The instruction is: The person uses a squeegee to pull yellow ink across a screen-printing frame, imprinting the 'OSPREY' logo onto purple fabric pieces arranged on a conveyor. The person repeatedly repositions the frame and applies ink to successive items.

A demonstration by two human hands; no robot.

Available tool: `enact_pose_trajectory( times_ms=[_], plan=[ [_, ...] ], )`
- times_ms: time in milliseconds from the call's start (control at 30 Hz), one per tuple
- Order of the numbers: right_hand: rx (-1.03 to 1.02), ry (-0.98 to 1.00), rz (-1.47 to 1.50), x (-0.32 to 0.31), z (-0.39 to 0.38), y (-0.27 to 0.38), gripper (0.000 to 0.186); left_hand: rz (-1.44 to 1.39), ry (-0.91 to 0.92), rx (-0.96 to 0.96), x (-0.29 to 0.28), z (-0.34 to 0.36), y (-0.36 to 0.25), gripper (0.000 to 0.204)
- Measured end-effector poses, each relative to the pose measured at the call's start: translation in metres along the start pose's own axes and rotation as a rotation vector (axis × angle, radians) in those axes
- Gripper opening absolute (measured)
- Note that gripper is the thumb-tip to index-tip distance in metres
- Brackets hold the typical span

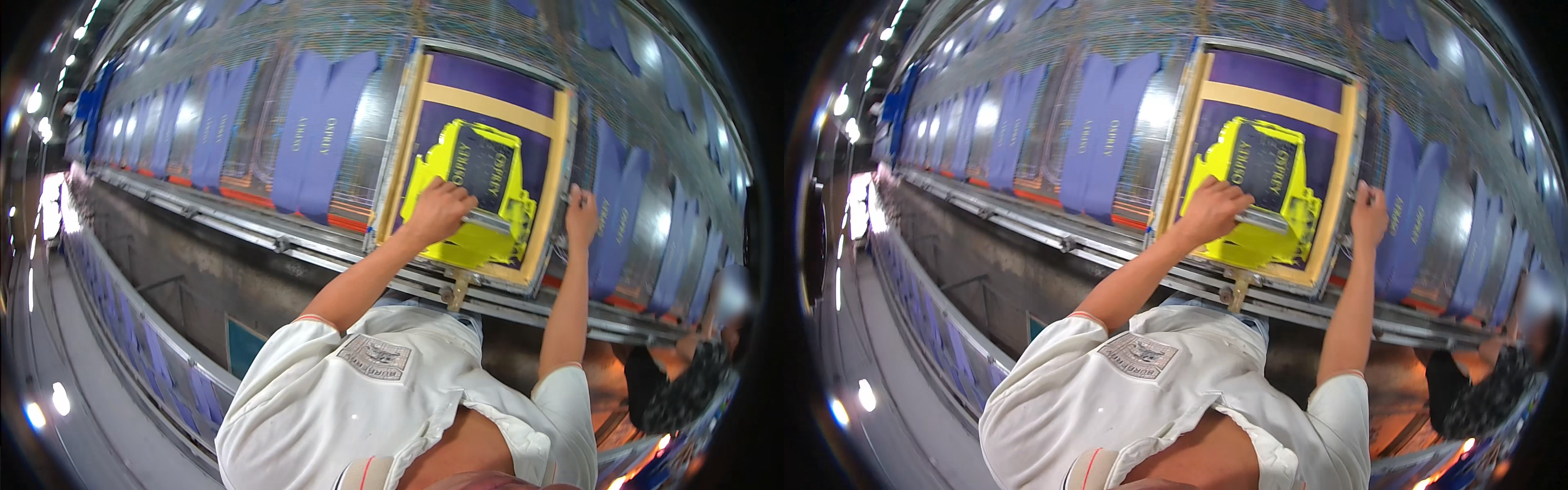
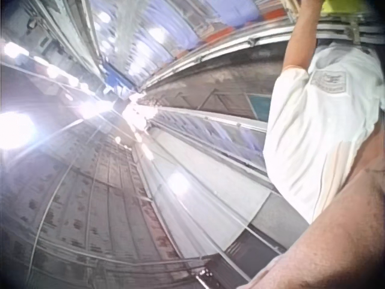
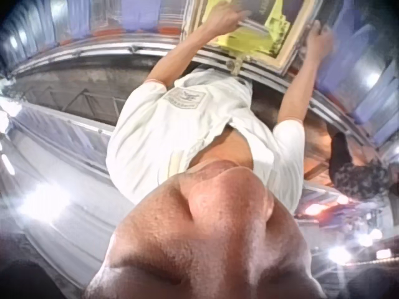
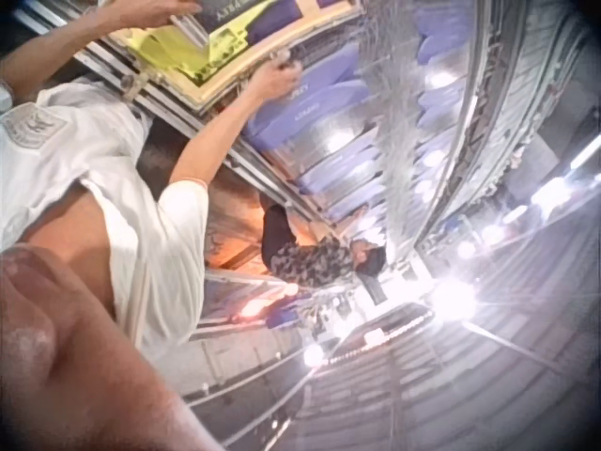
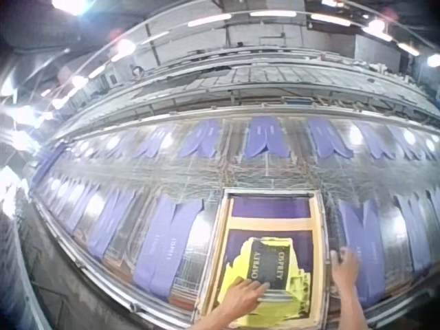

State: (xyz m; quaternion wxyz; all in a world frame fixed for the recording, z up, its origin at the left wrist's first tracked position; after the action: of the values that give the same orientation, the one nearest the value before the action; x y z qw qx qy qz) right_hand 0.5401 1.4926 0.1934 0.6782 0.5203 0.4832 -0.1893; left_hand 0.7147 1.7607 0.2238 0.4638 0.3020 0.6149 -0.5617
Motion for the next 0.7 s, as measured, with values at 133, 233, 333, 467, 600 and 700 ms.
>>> enact_pose_trajectory(
  times_ms=[133, 233, 333, 467, 600, 700],
  plan=[
    [-0.039, 0.058, 0.116, 0.007, 0.012, -0.021, 0.042, 0.060, 0.012, -0.001, -0.004, -0.003, 0.002, 0.026],
    [0.002, 0.069, 0.132, 0.001, 0.011, -0.009, 0.041, 0.026, -0.039, -0.005, -0.020, -0.014, 0.011, 0.025],
    [-0.102, 0.073, 0.269, 0.027, -0.001, 0.043, 0.039, 0.001, -0.057, -0.057, -0.046, -0.033, 0.045, 0.020],
    [-0.086, 0.092, 0.332, 0.126, -0.052, 0.136, 0.034, 0.055, 0.076, -0.139, -0.086, -0.095, 0.145, 0.027],
    [-0.127, 0.041, 0.455, 0.188, -0.094, 0.235, 0.034, 0.066, 0.030, -0.114, -0.136, -0.155, 0.236, 0.020],
    [-0.063, 0.059, 0.431, 0.202, -0.108, 0.271, 0.035, 0.092, 0.015, -0.079, -0.154, -0.188, 0.263, 0.020]
  ],
)
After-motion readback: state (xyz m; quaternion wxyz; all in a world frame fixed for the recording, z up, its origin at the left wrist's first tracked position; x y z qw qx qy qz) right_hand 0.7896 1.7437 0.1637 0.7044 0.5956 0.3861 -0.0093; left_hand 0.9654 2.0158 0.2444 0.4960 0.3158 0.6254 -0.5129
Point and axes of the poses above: each hand's wrist, its own z-axis towards the middle knuckle, its own x-axis out of the palm, y = z × x, the point moved 9 cm from there along z, towards the middle knuckle, and after that the axes turned 8 degrees about y, right-handed, at the moved point
